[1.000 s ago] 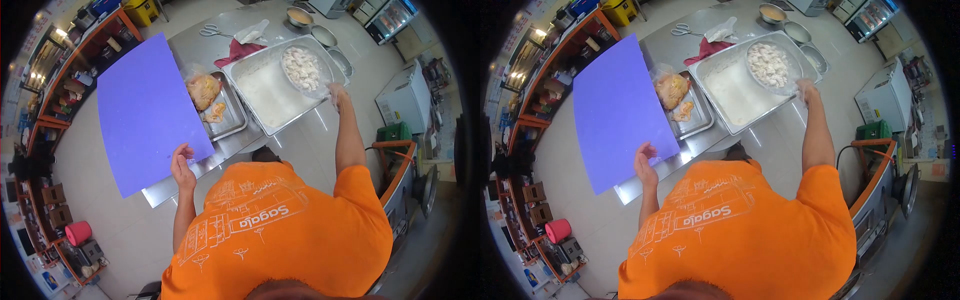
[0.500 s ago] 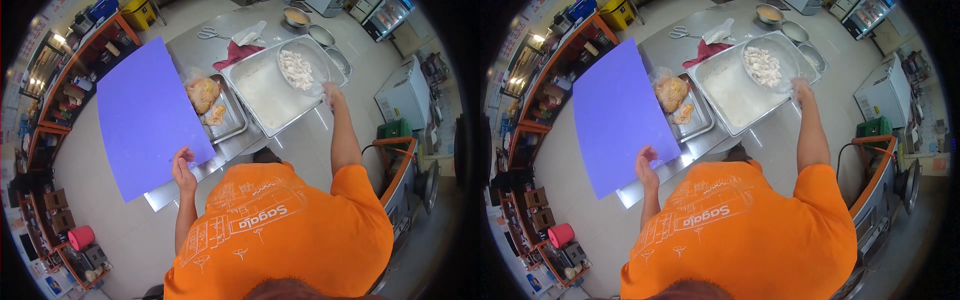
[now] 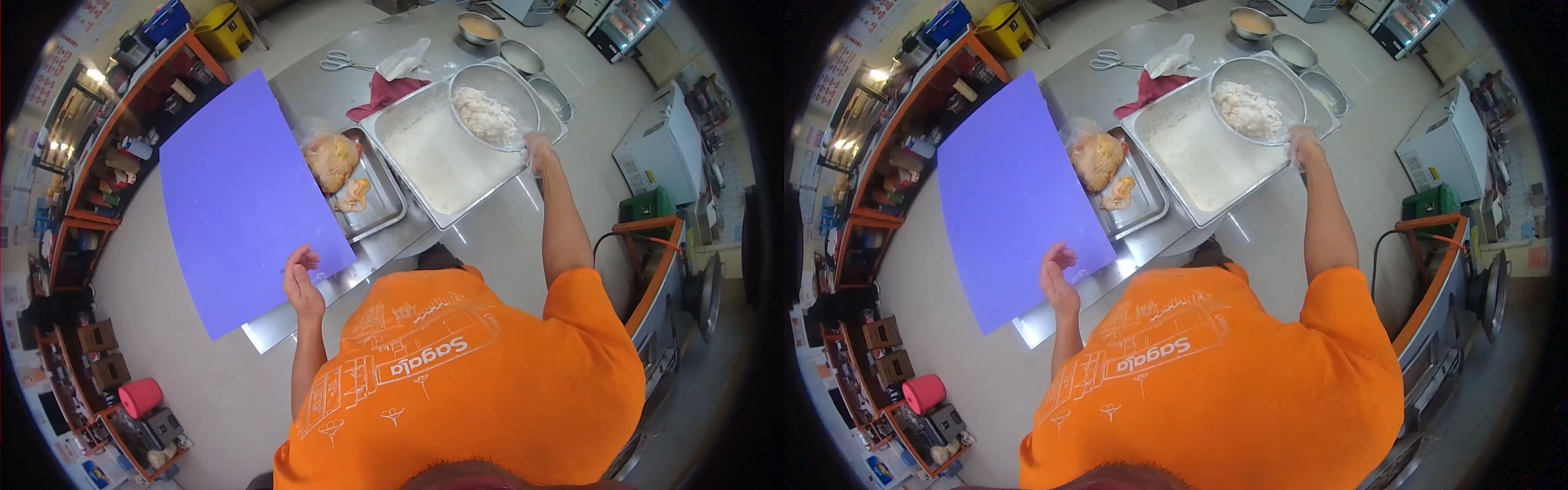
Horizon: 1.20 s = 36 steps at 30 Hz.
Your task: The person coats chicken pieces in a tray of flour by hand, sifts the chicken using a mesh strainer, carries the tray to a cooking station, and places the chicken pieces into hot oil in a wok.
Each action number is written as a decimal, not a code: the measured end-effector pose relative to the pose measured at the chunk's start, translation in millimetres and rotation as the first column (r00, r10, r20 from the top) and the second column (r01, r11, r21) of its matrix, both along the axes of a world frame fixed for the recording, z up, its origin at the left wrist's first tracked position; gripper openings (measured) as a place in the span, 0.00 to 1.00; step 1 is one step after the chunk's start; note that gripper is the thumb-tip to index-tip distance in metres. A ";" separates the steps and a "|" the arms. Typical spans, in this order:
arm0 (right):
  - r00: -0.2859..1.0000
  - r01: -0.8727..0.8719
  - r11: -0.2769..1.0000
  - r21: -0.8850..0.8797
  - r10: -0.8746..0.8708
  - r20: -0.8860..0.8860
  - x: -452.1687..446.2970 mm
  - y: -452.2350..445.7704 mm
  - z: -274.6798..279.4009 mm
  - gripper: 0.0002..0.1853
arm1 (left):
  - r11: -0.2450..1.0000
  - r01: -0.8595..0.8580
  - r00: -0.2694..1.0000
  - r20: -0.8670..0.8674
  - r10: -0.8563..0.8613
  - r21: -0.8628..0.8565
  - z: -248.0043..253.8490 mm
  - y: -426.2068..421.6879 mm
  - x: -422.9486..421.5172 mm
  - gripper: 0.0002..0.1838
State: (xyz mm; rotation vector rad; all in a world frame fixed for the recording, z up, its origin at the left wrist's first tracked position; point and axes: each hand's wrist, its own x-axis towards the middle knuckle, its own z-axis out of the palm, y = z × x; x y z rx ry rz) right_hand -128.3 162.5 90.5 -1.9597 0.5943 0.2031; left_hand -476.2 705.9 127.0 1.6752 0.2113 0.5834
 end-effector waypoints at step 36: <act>0.997 0.022 0.999 -0.037 -0.020 0.068 1.5 -19.6 -10.2 0.08 | 1.000 0.008 1.000 0.015 -0.008 0.005 7.8 -6.8 5.8 0.27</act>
